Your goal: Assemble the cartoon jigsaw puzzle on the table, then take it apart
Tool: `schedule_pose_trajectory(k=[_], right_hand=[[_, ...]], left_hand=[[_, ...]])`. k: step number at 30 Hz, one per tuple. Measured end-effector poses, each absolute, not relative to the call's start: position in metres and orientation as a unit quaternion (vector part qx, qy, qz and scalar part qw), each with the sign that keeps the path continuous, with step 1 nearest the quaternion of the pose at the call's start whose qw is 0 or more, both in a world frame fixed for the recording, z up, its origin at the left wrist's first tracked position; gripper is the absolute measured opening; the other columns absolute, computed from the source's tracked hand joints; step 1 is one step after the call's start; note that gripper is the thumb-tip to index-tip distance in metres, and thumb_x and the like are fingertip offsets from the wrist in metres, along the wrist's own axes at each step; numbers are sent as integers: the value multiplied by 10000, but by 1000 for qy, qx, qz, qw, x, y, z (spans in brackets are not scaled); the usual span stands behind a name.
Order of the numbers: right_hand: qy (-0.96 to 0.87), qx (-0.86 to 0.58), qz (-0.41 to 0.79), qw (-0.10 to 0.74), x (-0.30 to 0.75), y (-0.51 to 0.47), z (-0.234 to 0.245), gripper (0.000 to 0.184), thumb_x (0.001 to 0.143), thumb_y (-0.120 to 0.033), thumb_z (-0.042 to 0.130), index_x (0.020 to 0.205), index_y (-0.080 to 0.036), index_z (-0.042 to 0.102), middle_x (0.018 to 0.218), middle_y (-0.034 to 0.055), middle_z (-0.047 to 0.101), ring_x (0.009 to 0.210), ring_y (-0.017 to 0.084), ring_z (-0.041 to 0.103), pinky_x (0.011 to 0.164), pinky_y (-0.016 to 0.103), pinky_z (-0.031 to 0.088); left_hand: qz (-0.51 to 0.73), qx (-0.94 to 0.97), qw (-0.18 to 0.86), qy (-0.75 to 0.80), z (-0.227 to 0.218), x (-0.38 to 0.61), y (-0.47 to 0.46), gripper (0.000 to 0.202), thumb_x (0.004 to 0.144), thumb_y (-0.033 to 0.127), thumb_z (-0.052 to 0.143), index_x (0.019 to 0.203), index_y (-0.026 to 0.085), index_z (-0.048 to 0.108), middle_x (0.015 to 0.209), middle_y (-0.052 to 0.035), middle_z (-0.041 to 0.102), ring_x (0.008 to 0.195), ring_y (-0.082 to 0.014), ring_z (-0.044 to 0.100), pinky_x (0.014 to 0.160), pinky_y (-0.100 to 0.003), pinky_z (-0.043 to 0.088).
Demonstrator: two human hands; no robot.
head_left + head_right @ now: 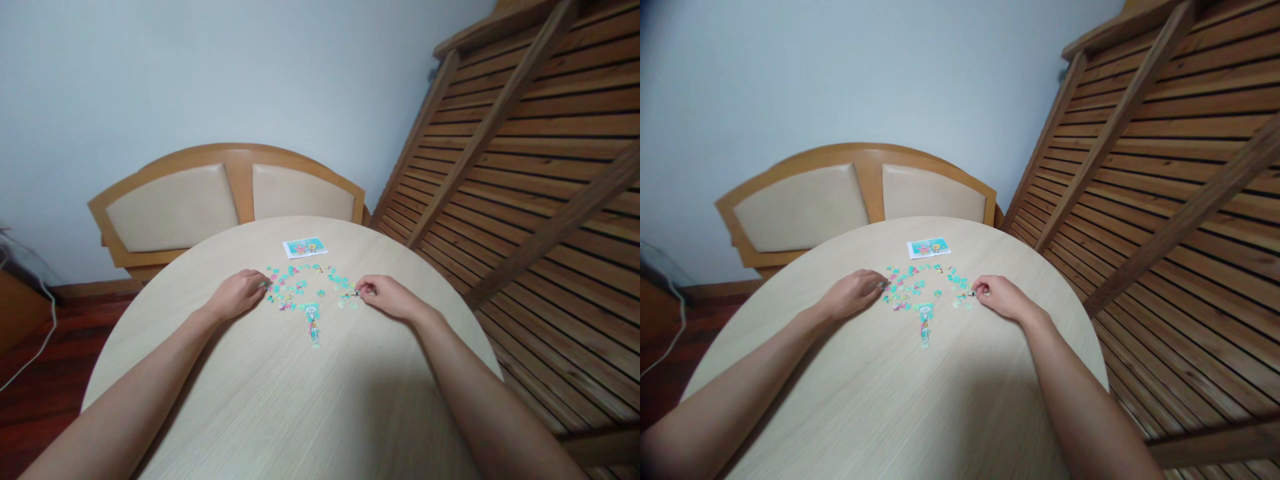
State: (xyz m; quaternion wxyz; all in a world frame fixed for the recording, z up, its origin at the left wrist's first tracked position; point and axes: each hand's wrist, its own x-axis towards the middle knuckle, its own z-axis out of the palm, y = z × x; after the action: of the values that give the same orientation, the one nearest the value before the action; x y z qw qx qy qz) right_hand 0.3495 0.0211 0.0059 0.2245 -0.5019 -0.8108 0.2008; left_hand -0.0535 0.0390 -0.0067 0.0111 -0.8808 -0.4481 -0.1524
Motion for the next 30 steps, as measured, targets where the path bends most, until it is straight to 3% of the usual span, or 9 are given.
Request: schedule_pose_trajectory(k=[15,20,30], right_hand=[[-824,-494,153,231,350,23,9,266,839,-110,539,944,-173,776,982,90,734,884,201,668,834,306,495],[-795,-497,208,279,347,22,6,246,919,-239,544,1076,-148,709,933,84,744,829,188,679,780,300,524],[-790,-466,273,289,342,19,6,255,888,-159,545,1090,-156,700,1051,97,753,925,185,708,850,313,560]], left_hand=[[-188,-915,-12,-357,-10,-28,28,331,1012,338,441,1186,192,682,1220,-103,688,1149,-251,616,1027,-422,496],[-201,-931,-40,-303,-6,-16,20,308,1019,337,465,1226,216,658,1226,-102,670,1148,-243,610,1051,-436,475],[-160,-961,-72,-215,0,13,-2,349,1002,317,498,1310,213,626,1319,-121,623,1219,-262,578,1068,-432,461]])
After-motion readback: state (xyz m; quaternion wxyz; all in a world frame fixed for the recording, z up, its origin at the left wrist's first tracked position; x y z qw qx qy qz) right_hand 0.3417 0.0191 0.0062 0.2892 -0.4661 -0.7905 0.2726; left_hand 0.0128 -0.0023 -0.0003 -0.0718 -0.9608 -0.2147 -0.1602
